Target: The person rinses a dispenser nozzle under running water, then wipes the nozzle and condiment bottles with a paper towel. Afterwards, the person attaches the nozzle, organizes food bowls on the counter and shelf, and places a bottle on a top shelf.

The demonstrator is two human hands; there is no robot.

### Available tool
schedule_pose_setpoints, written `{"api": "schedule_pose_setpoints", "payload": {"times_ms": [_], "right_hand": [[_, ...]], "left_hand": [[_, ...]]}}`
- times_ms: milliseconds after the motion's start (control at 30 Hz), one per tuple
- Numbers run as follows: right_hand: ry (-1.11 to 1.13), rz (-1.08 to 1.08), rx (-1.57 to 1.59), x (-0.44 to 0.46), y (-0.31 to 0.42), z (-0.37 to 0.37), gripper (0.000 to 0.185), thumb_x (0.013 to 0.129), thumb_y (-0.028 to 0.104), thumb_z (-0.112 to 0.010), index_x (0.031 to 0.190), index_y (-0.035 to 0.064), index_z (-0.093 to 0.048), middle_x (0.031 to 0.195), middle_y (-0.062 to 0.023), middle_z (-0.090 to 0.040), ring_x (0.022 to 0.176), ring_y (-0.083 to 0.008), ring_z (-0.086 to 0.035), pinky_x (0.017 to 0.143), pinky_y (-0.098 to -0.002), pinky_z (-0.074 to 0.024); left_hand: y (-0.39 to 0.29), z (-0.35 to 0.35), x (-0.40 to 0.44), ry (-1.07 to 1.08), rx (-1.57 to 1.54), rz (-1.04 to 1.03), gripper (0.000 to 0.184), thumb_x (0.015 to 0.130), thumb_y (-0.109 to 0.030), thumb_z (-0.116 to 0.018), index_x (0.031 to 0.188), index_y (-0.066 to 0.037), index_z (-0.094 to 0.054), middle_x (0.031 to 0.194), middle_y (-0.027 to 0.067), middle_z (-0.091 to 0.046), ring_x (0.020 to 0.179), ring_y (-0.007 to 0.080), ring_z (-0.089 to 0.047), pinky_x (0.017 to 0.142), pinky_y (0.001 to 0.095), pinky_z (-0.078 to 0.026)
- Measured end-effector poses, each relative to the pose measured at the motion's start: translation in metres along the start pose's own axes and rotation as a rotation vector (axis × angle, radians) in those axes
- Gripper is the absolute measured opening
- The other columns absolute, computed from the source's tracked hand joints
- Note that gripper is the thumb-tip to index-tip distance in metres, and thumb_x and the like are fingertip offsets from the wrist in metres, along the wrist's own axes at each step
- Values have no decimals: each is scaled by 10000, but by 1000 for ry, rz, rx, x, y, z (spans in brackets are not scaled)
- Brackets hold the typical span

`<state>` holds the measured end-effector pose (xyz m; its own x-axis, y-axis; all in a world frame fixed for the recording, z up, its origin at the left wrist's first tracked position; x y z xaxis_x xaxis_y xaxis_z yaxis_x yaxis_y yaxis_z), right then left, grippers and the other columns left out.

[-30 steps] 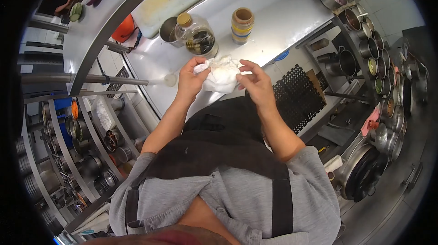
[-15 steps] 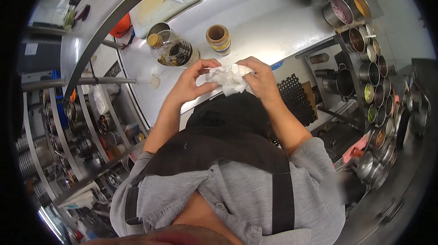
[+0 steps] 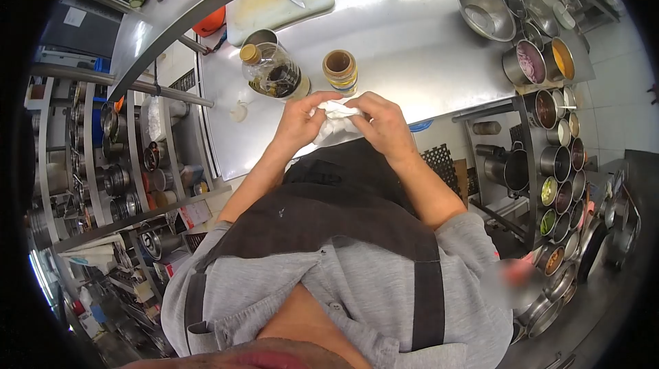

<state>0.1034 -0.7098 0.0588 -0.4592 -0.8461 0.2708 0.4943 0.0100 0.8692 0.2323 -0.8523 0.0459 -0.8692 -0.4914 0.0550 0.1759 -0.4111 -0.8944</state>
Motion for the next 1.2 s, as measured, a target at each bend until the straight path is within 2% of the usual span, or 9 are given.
{"api": "schedule_pose_setpoints", "payload": {"times_ms": [100,200,333,600,733,900,1000,1067,1200], "right_hand": [[36,-92,186,-7,-6,3,159,817,40,-690,959,-29,-673,888,-94,-668,727,-139,-642,644,-262,-505],[16,-250,430,-17,-20,7,164,881,70,-661,1003,-39,-654,946,-84,-675,804,-128,-651,693,-262,-518],[-367,-278,443,-28,-26,12,221,942,110,-593,1104,-39,-597,997,-104,-652,893,-175,-654,751,-284,-510],[-320,-331,455,-12,-33,-8,332,957,177,-606,1208,-40,-601,948,-33,-644,832,-76,-565,712,-222,-452],[-391,-291,408,-3,-35,8,276,952,159,-615,1153,-29,-645,860,-1,-638,770,-41,-516,630,-208,-410],[-352,142,-205,39,-4,26,367,804,-43,-570,1155,29,-647,1096,-179,-638,939,-305,-652,796,-352,-524],[-23,300,-515,55,-35,-6,341,807,-9,-612,1143,37,-650,1167,-170,-599,992,-323,-633,819,-388,-529],[48,240,-559,55,-24,-15,330,831,84,-664,1160,64,-654,1237,-171,-550,1032,-336,-615,847,-405,-524],[93,252,-513,61,-21,-2,343,888,232,-668,1199,87,-658,1155,-180,-580,971,-324,-628,829,-375,-510]], "left_hand": [[0,-1,5,-207,40,-181,273,822,-38,-564,1065,-67,-685,774,162,-688,637,251,-674,595,340,-499],[2,-4,12,-195,24,-35,294,819,-21,-561,1089,-76,-663,801,169,-689,634,271,-671,589,352,-497],[-7,-14,14,-359,24,-154,305,824,-69,-618,1128,-63,-597,797,171,-684,670,328,-671,604,381,-500],[-26,-40,11,20,159,-426,468,803,-187,-693,1240,-83,-563,1162,133,-571,990,328,-620,790,397,-524],[-25,-11,10,150,-46,-151,551,804,-206,-714,1306,-66,-534,1231,121,-556,1076,260,-600,797,376,-517],[39,3,33,-221,62,-14,690,763,-205,-743,1364,-32,-452,1323,153,-520,1136,272,-580,841,380,-516],[74,-14,66,-146,138,-190,873,665,-236,-787,1387,-24,-347,1325,224,-506,1215,372,-525,1009,409,-433],[85,-15,76,-32,-95,52,849,640,-258,-802,1345,-30,-386,1309,217,-523,1212,360,-530,1010,404,-428],[81,-14,71,-19,-50,92,837,630,-265,-805,1332,-42,-407,1279,206,-546,1202,351,-537,1004,391,-431]]}}
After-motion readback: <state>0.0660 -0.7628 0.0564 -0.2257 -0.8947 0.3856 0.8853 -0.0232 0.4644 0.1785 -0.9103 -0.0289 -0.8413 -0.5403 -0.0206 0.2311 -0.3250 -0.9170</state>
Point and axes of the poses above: each hand's wrist, its own x-axis towards the middle knuckle, its own z-axis out of the back of the hand, y = z × x, the point moved 2 cm from there along x, towards the middle knuckle
